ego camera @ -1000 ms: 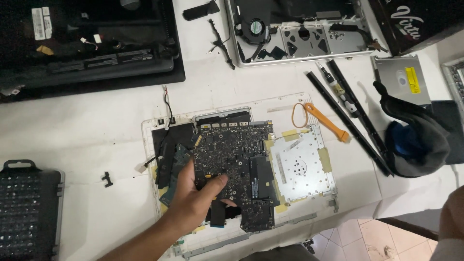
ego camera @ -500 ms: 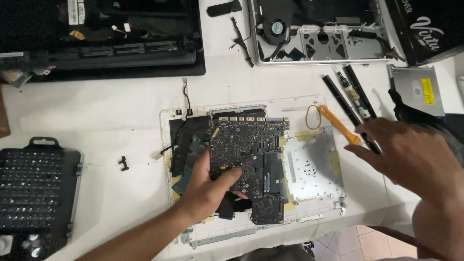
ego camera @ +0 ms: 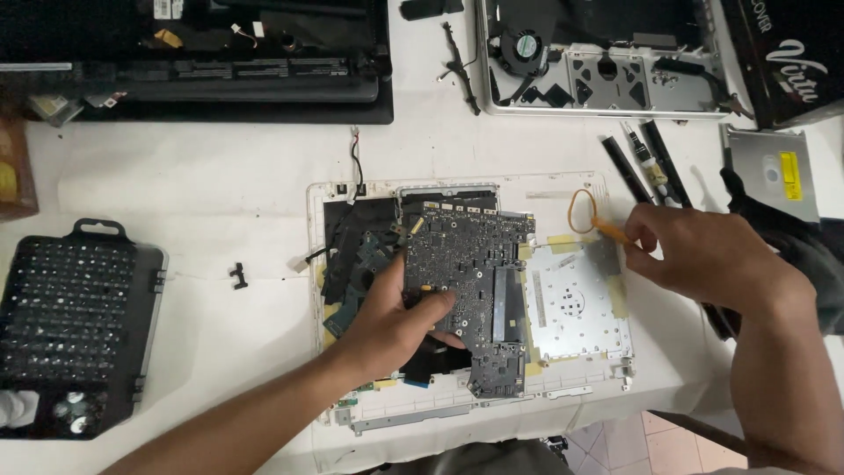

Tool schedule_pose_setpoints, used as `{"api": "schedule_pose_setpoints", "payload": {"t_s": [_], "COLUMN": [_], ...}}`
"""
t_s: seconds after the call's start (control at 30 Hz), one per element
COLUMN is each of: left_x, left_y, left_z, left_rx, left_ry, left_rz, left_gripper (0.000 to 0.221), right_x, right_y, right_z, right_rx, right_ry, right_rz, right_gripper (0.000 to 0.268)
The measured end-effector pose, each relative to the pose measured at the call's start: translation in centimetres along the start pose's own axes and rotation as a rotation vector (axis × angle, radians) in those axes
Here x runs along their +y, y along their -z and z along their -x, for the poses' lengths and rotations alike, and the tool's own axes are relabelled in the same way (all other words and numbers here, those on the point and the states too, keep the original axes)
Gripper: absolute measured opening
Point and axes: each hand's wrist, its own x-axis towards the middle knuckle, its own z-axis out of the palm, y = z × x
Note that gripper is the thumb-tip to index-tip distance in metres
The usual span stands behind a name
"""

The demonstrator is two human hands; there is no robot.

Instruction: Cleaning a laptop motherboard by wiping it with a cloth and brushing it with a plastic tool.

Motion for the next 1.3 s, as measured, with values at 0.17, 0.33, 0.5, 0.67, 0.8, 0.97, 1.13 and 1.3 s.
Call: {"api": "schedule_pose_setpoints", "payload": {"t_s": [0.17,0.33,0.5,0.67,0.8,0.97,1.13,1.3], "left_x": [0.1,-0.3,-0.5,-1.2,-1.5,-1.9,-2.7,-3.3], "left_y": [0.0,0.4,0.5,1.2,1.2,1.4,2.0,2.4], "left_z": [0.0,0.0,-0.2,-0.5,-0.9,-1.5,-1.3,-1.5], "left_rx": [-0.056,-0.011,-0.143,-0.185,-0.204,-0.23,-0.258,-0.284], "left_ry": [-0.014,0.04,-0.074,-0.129,-0.095,-0.089,-0.069,-0.073], "left_rz": [-0.001,-0.3,-0.052,0.001,-0.031,0.014,0.08,0.136], "left_gripper": [0.066,0.092,0.064,0.058,0.057,0.059,0.062,0.065], "right_x": [0.1,-1.1,-4.3,-8.1,-8.3,-9.5,-8.0,-9.8], "right_y": [-0.2,-0.9,-5.3,-7.7,-7.7,-8.3,-7.3,-7.8], "right_z": [0.1,-0.1,-3.3,-2.9,-3.7,-1.7,-3.9,-1.5], "right_rx": [0.194,0.631,0.729,0.657,0.664,0.816,0.832,0.765], "right_ry": [0.14,0.77,1.112,1.296,1.32,1.335,1.197,1.341], "right_rz": [0.048,-0.486,-1.076,-1.381,-1.163,-1.148,-1.038,-1.113], "right_gripper": [0.023,0.02,0.02,0.019,0.016,0.013,0.016,0.015]}}
